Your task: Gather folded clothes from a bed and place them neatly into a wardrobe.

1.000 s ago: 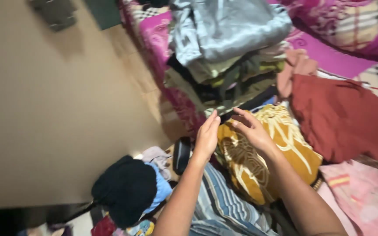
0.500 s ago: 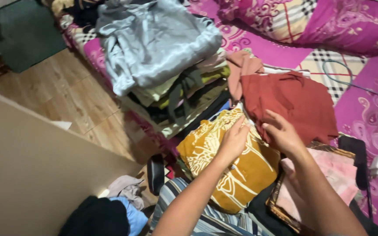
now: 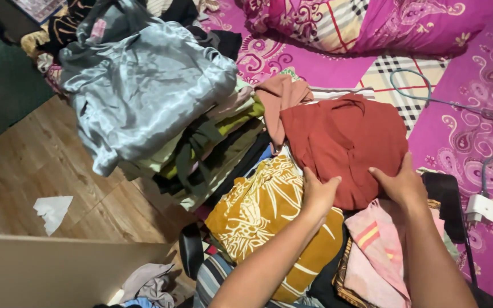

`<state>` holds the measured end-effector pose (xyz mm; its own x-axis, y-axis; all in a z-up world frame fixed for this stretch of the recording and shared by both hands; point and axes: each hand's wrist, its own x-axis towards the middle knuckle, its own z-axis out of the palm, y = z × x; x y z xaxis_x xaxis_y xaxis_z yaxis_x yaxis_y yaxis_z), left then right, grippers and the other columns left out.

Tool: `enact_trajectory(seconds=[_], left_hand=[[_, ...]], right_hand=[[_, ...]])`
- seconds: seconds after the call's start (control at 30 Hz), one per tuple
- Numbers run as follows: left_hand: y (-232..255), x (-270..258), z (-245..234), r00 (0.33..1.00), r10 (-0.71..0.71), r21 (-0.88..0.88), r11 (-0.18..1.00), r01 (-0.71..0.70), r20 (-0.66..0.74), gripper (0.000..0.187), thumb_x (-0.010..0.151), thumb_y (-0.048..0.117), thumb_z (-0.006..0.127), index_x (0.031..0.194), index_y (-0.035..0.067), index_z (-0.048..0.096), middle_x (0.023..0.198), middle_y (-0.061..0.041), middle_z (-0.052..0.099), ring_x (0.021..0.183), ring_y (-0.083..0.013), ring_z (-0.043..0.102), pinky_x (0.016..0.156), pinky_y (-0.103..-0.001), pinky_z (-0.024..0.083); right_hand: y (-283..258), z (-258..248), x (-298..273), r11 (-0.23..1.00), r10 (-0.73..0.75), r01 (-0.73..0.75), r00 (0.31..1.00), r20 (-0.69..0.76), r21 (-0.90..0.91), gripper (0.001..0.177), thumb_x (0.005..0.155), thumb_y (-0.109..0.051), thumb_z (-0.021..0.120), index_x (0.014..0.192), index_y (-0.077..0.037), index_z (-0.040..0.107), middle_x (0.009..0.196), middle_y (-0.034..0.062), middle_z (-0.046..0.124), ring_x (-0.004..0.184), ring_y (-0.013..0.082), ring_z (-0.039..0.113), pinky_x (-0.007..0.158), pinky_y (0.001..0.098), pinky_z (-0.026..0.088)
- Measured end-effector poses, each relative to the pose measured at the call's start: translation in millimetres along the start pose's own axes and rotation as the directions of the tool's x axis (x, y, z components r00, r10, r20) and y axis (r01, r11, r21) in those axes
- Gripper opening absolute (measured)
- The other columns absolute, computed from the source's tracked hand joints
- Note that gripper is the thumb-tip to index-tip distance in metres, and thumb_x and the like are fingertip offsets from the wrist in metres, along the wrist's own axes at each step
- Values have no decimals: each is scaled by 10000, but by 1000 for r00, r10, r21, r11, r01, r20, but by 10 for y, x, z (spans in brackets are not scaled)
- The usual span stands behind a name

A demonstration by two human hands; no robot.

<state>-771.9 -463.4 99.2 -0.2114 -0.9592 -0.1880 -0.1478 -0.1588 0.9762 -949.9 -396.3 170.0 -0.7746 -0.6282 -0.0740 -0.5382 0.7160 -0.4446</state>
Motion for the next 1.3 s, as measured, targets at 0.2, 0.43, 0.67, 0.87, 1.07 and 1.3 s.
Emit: enact_trajectory(seconds=[0.2, 0.43, 0.67, 0.87, 1.07, 1.3], left_hand=[[-78, 105, 81, 1000, 17, 74, 997, -17, 6, 809, 768, 259, 933, 1307, -139, 481, 1275, -301, 616, 1094, -326, 635, 936, -387, 521], [297, 322, -144, 966, -68, -44, 996, 81, 250, 371, 875, 206, 731, 1080, -101, 694, 991, -210, 750, 871, -231, 678, 784, -377, 551], [718, 411, -615, 988, -48, -504, 856, 116, 147, 394, 954, 169, 608, 1271, -65, 599, 1152, -182, 708, 988, -242, 679, 869, -373, 560], [43, 584, -770, 980, -187, -439, 876, 198, 69, 433, 940, 161, 608, 1321, -37, 546, 1233, -188, 681, 1075, -271, 678, 916, -399, 565], [143, 529, -721, 988, -154, -316, 937, 149, 11, 481, 921, 174, 663, 1334, -45, 551, 1244, -182, 697, 1089, -280, 691, 926, -392, 562], [329, 456, -728, 923, -131, -416, 863, 286, 363, 510, 857, 80, 616, 1358, 7, 554, 1215, -154, 697, 1077, -293, 688, 915, -422, 575]], right_hand=[[443, 348, 377, 999, 4, -8, 997, 83, 43, 598, 855, -414, 772, 1367, -114, 693, 1264, 226, 727, 1186, 389, 679, 1001, 467, 531], [384, 241, 442, 887, -93, 41, 991, 91, 459, 463, 933, -225, 741, 1338, -14, 666, 1220, 183, 743, 1108, 287, 709, 964, 382, 534], [20, 34, 257, 450, -173, 42, 984, 41, 892, 512, 952, -191, 735, 1401, 19, 610, 1295, 133, 671, 1125, 224, 639, 977, 343, 515], [-85, 203, 87, 615, 88, -154, 988, 126, 773, 751, 918, -276, 762, 1545, -75, 401, 1417, 178, 538, 1196, 267, 581, 915, 425, 517], [-582, -145, -365, 594, 37, -291, 941, 336, 750, 723, 842, -223, 756, 1485, -64, 463, 1372, 167, 616, 1134, 286, 646, 858, 461, 571], [7, 261, 170, 634, -229, -185, 882, 411, 751, 585, 824, -152, 751, 1346, 76, 618, 1254, 173, 721, 1064, 281, 708, 899, 391, 574]])
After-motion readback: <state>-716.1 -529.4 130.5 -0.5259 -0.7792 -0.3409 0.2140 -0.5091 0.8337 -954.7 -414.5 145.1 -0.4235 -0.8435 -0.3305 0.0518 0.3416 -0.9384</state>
